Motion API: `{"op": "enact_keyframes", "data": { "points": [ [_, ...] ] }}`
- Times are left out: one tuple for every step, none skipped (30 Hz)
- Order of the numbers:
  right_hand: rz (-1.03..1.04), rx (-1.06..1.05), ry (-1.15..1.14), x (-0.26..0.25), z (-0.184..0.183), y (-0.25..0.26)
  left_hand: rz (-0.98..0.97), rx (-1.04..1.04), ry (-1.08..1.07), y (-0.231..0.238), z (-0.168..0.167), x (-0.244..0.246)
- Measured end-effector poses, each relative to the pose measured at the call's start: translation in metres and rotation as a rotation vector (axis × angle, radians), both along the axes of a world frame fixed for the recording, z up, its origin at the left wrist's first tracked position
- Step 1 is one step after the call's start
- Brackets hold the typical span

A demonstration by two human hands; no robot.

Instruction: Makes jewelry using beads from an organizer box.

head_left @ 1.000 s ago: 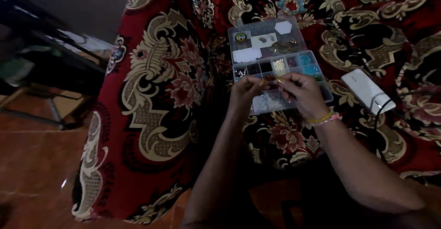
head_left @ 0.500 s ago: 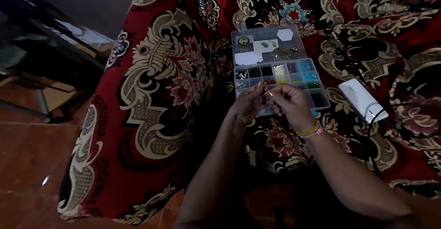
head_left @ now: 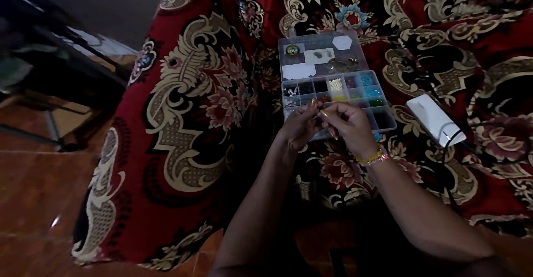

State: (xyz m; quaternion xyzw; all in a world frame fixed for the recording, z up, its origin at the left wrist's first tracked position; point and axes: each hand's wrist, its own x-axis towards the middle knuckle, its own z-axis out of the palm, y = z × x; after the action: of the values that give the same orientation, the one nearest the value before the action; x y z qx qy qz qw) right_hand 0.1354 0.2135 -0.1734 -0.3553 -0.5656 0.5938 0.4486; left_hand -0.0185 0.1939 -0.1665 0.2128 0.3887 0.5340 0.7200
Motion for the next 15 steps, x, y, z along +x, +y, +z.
{"op": "enact_keyframes", "data": {
  "points": [
    [-0.001,-0.001,-0.001,0.0002,0.0003,0.0001,0.0,-0.003,0.007,0.0,0.0005,0.0003],
    [0.0,0.0,-0.007,0.0003,0.0003,0.0004,-0.004,-0.001,0.024,0.0,0.001,0.0005],
    [0.0,0.004,-0.018,0.0003,0.0,0.0006,-0.007,0.004,0.044,-0.0001,0.0009,0.001],
    [0.001,0.006,-0.021,0.0003,-0.0003,0.0007,-0.008,0.003,0.049,0.0,0.0004,0.0015],
    [0.001,0.009,-0.023,0.0003,-0.0008,0.0009,-0.006,-0.005,0.047,-0.0001,0.0004,0.0019],
    [0.0,0.013,-0.027,0.0003,-0.0014,0.0012,-0.006,-0.017,0.037,0.0,0.0002,0.0022],
    [-0.002,0.018,-0.035,0.0003,-0.0019,0.0012,-0.002,-0.027,0.024,-0.0002,0.0003,0.0025],
    [-0.004,0.024,-0.042,0.0001,-0.0025,0.0014,0.002,-0.037,0.013,-0.0003,0.0004,0.0026],
    [-0.007,0.028,-0.052,0.0001,-0.0029,0.0017,0.01,-0.048,0.003,-0.0003,0.0003,0.0028],
    [-0.009,0.03,-0.058,0.0,-0.0032,0.0019,0.016,-0.055,-0.005,-0.0002,-0.0001,0.0029],
    [-0.009,0.029,-0.065,0.0001,-0.0033,0.002,0.017,-0.057,-0.009,-0.0001,-0.0007,0.0029],
    [-0.01,0.026,-0.072,0.0002,-0.0032,0.0021,0.014,-0.056,-0.008,-0.0001,-0.0009,0.0028],
    [-0.01,0.022,-0.078,0.0001,-0.0031,0.0021,0.012,-0.057,-0.004,0.0,-0.0008,0.0028],
    [-0.011,0.019,-0.078,0.0,-0.0034,0.0021,0.009,-0.06,0.001,0.0,-0.0007,0.0025],
    [-0.012,0.018,-0.076,-0.0001,-0.0039,0.0022,0.006,-0.062,0.005,-0.0001,-0.0002,0.0024]
  ]
}}
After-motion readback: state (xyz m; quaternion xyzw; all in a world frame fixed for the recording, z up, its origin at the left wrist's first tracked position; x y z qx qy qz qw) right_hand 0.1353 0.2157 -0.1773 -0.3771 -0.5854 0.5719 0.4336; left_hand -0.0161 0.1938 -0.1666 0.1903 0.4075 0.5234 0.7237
